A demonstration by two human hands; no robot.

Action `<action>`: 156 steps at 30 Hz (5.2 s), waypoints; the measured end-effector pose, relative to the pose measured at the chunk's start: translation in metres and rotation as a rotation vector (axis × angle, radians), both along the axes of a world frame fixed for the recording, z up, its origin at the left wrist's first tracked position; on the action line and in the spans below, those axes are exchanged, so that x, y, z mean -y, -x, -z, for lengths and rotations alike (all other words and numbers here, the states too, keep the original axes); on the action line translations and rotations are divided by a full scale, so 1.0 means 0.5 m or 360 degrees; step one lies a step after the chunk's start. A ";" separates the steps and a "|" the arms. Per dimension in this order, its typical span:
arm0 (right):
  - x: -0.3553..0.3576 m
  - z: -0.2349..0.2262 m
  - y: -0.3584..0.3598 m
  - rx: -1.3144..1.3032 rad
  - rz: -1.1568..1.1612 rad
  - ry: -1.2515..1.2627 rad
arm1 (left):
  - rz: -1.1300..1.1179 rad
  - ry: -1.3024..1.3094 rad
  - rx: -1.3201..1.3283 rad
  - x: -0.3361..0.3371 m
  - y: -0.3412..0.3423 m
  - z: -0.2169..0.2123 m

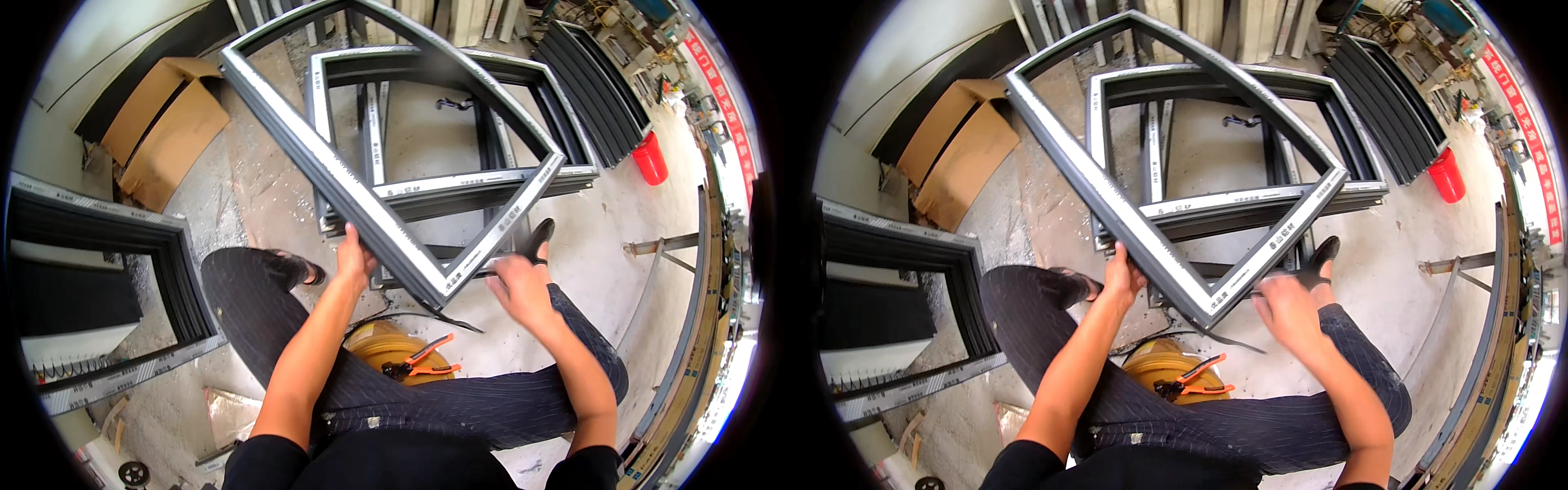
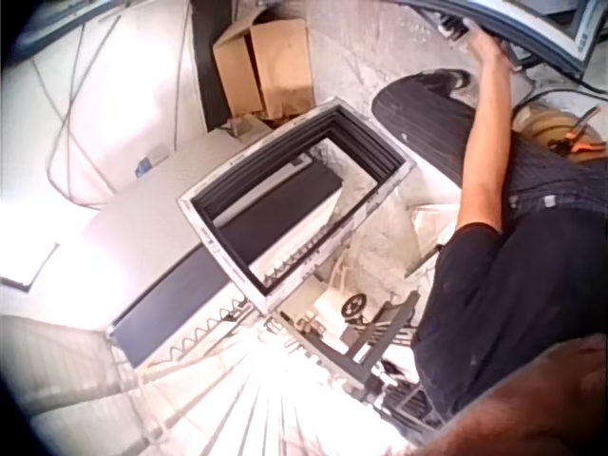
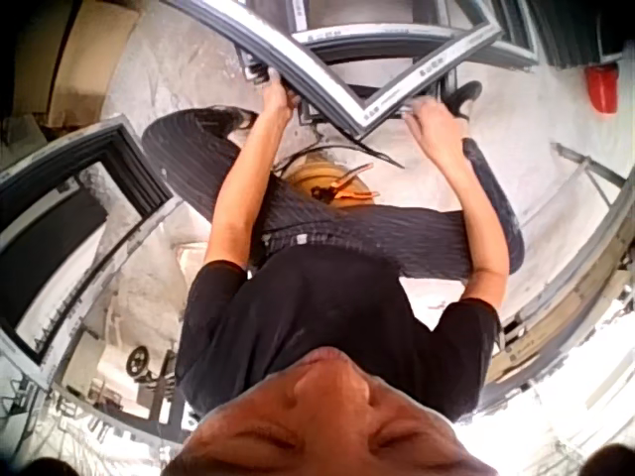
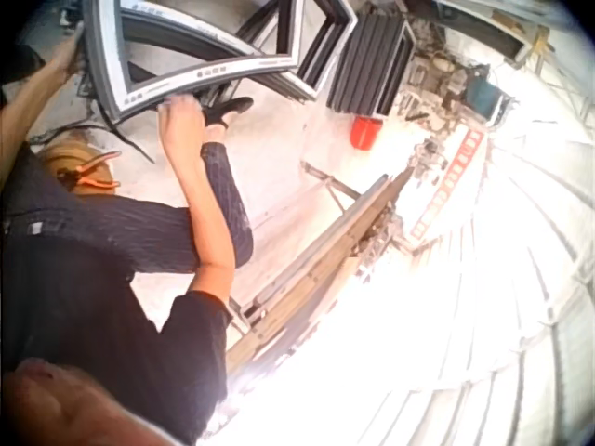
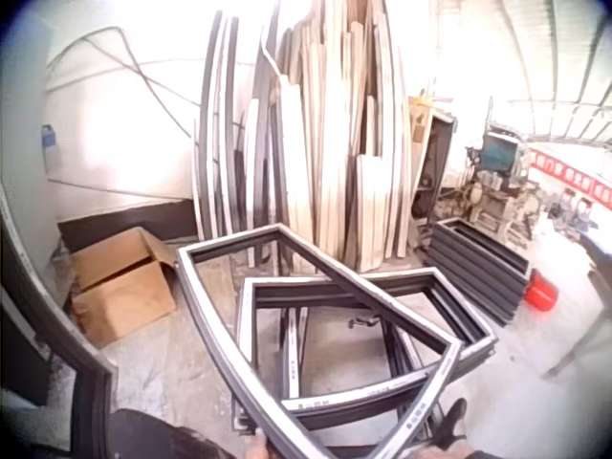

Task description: The person installs a rubber seal onto a metal window frame. They use pliers to cut the seal to the correct length and then press it into the groove along the frame's edge.

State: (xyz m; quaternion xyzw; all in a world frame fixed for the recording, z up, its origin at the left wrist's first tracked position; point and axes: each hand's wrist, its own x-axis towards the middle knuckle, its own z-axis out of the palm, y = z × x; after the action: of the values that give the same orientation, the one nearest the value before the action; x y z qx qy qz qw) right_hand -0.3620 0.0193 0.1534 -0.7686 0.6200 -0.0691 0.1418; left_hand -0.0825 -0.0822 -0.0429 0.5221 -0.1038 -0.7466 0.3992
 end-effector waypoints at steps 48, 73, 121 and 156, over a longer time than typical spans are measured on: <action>0.169 0.140 0.027 -0.0229 0.0635 0.0083 | 0.0450 0.0110 0.0078 -0.200 -0.034 -0.089; -0.243 0.186 -0.199 -0.0112 -0.1171 -0.0119 | 0.0554 0.0282 0.0295 -0.222 0.024 -0.056; -0.191 0.137 -0.201 0.0871 -0.0313 -0.1793 | 0.0428 0.0136 0.0041 -0.231 0.024 -0.078; 0.015 0.148 -0.165 0.0171 -0.0380 -0.0789 | 0.0908 0.0779 0.1065 -0.207 -0.004 -0.098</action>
State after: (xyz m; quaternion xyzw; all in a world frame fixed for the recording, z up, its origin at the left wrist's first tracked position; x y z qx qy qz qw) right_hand -0.2797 0.0118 0.0793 -0.7731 0.5147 0.0612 0.3655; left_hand -0.0805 0.0213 0.0059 0.5748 -0.5367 -0.5713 0.2348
